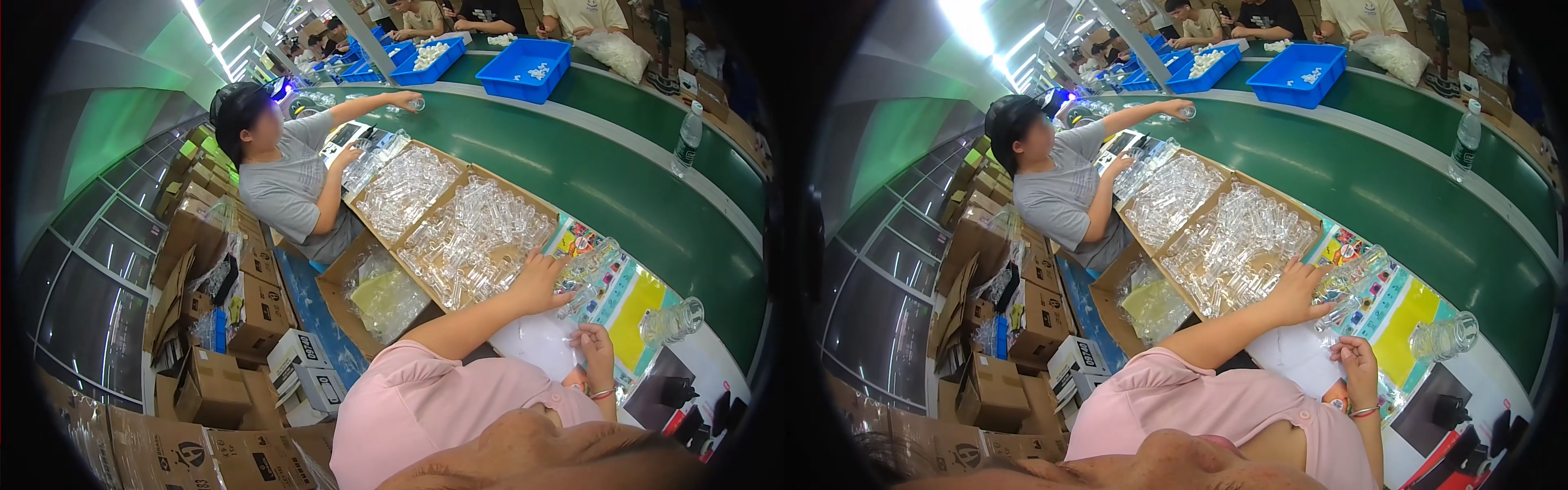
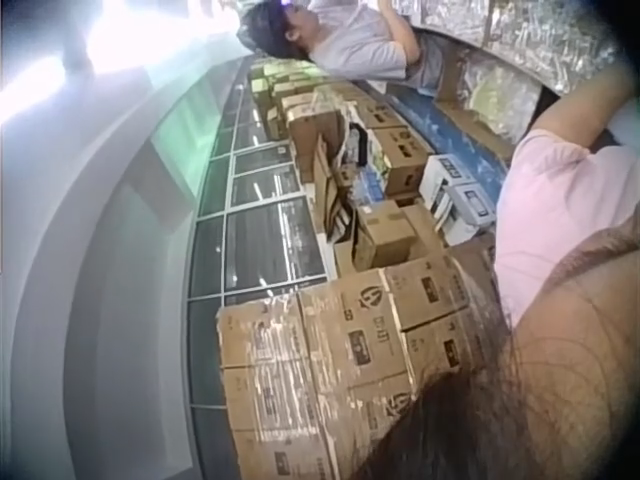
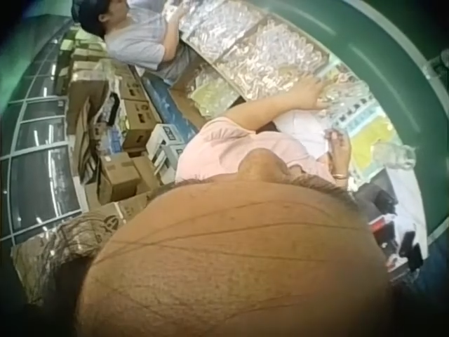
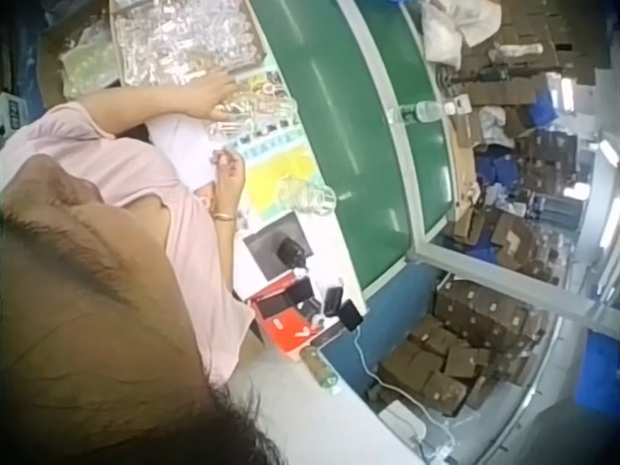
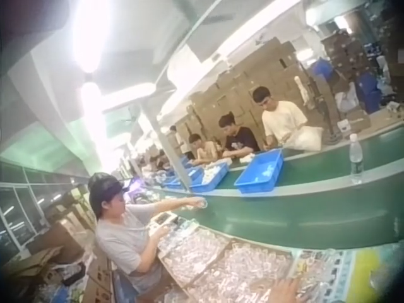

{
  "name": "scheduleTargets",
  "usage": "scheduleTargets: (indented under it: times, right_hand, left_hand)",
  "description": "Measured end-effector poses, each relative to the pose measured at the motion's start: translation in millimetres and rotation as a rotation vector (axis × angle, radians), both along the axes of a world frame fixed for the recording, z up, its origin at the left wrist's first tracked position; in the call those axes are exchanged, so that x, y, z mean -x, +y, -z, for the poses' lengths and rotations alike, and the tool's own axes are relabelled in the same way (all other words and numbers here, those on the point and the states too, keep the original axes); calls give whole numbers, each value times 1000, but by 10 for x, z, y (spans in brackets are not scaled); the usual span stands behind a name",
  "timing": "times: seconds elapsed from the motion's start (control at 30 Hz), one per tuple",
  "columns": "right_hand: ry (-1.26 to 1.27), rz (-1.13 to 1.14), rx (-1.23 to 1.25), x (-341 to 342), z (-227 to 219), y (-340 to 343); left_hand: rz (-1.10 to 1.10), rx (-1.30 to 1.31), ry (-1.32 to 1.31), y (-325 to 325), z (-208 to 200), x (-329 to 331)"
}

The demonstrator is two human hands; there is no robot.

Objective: Assembling and cleaning small glass and metal components at a factory assembly line workstation.

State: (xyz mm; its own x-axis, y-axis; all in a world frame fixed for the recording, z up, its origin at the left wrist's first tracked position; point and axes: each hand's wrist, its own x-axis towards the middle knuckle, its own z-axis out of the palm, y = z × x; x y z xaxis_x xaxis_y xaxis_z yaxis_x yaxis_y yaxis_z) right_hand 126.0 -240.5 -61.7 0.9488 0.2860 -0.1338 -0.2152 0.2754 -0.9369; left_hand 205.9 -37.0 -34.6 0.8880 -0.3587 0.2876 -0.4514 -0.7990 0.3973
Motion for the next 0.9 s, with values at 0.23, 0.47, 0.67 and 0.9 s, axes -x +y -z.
scheduleTargets:
  times: [0.23,0.47,0.67,0.9]
  right_hand:
    - [-3,-10,5,-26,24,-10]
    - [-7,-9,4,-19,24,-7]
    - [-15,-6,4,14,55,-9]
    - [-15,-8,6,-16,40,-10]
  left_hand:
    - [-6,-29,4,-11,2,-37]
    - [-9,-32,1,-6,1,-22]
    - [-5,-33,-25,-7,15,8]
    - [-4,-27,-28,-5,3,-13]
